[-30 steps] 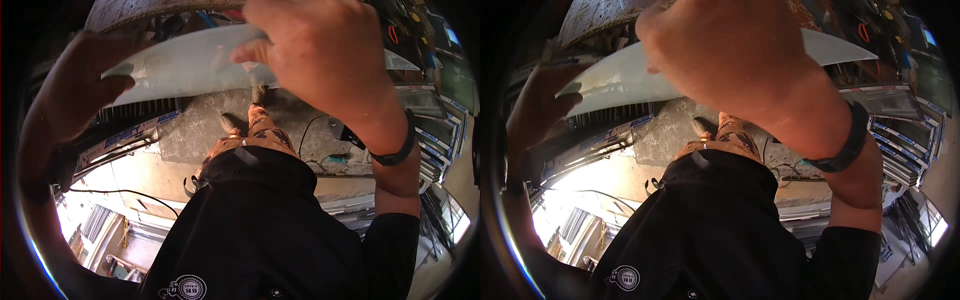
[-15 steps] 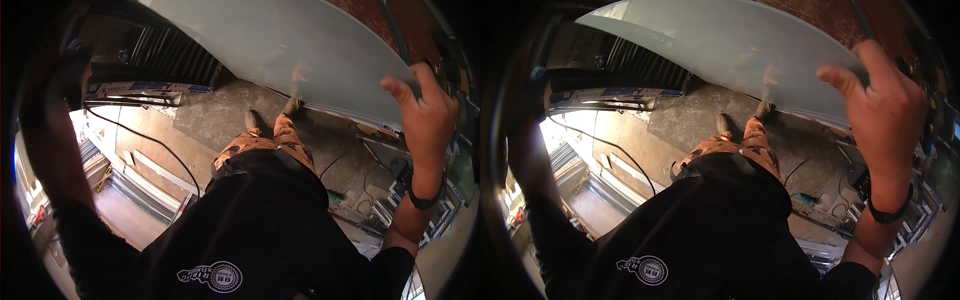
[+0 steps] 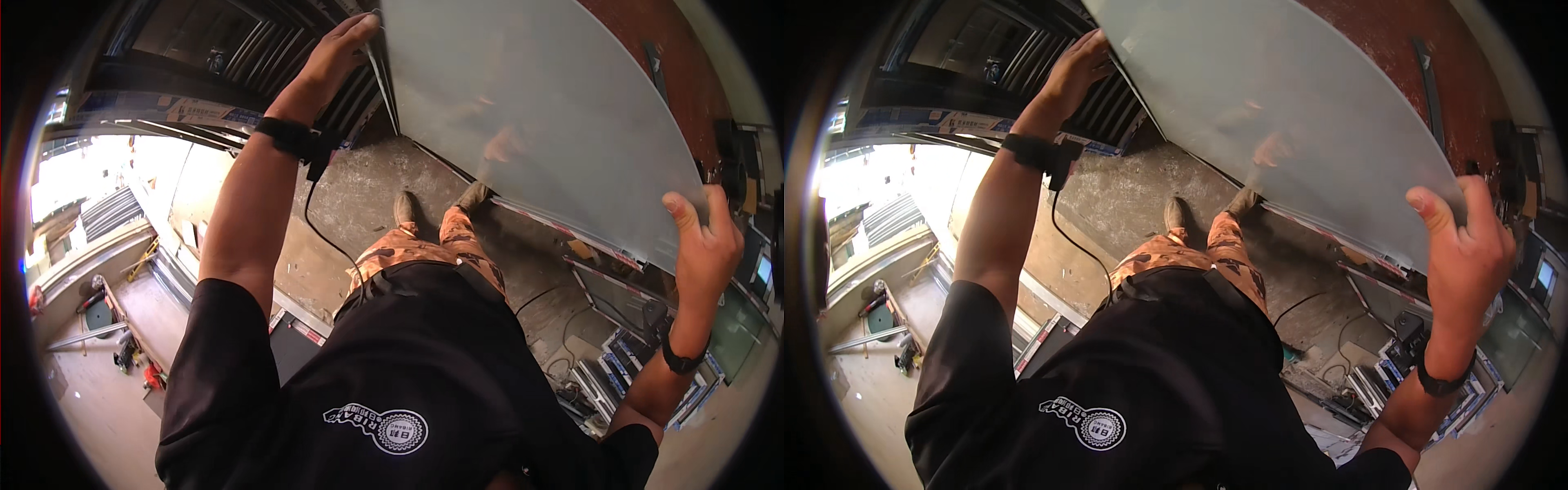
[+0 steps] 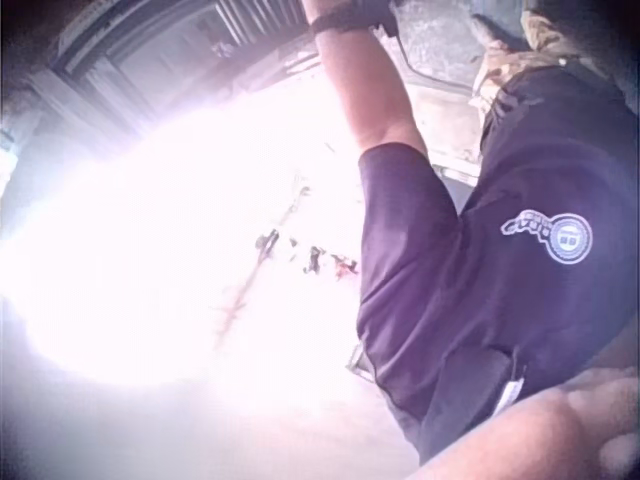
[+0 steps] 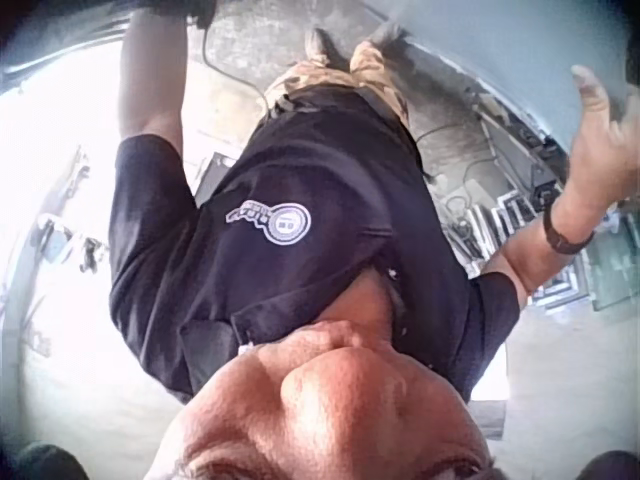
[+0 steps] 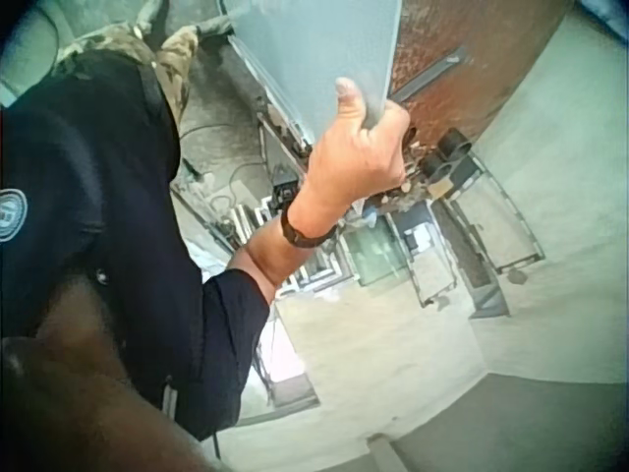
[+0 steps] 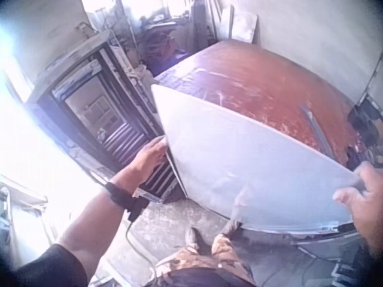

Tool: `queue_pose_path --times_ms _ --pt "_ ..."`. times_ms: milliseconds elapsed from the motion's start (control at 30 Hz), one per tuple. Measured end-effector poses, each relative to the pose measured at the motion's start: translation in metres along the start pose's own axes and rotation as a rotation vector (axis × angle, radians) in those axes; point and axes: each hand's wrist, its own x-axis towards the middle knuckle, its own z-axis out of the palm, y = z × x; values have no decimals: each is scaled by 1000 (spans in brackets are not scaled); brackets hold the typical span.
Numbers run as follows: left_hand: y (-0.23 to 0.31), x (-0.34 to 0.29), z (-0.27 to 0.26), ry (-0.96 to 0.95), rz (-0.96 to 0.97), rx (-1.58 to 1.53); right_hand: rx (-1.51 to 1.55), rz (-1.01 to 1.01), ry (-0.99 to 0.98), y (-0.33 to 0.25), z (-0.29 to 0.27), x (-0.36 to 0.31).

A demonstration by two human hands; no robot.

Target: The recorder assembles a metal window frame by inserting rubber seals, positioning a glass pane, and using a power drill to screw the frame together.

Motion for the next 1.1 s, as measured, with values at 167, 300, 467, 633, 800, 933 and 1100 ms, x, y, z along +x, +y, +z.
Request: queue_pose_path --times_ms 167,300,467,633,800,933,1100 --pt "-8 28 -16 62 42 215 -68 -18 4 7 0 2" --pt "-14 33 -33 113 60 111 -48 21 3 7 -1 4" --pt "-6 16 -25 186 133 204 -50 29 14 3 -3 4" --pt "-3 1 8 207 159 149 -29 40 -3 -2 -3 5" --pt "-16 -4 14 197 210 71 -68 21 -1 4 -4 0" --pt "-20 -3 -1 114 226 93 -62 34 -6 3 -2 1" --pt "-16 -3 -12 122 123 -67 -54 58 -2 2 -5 1"
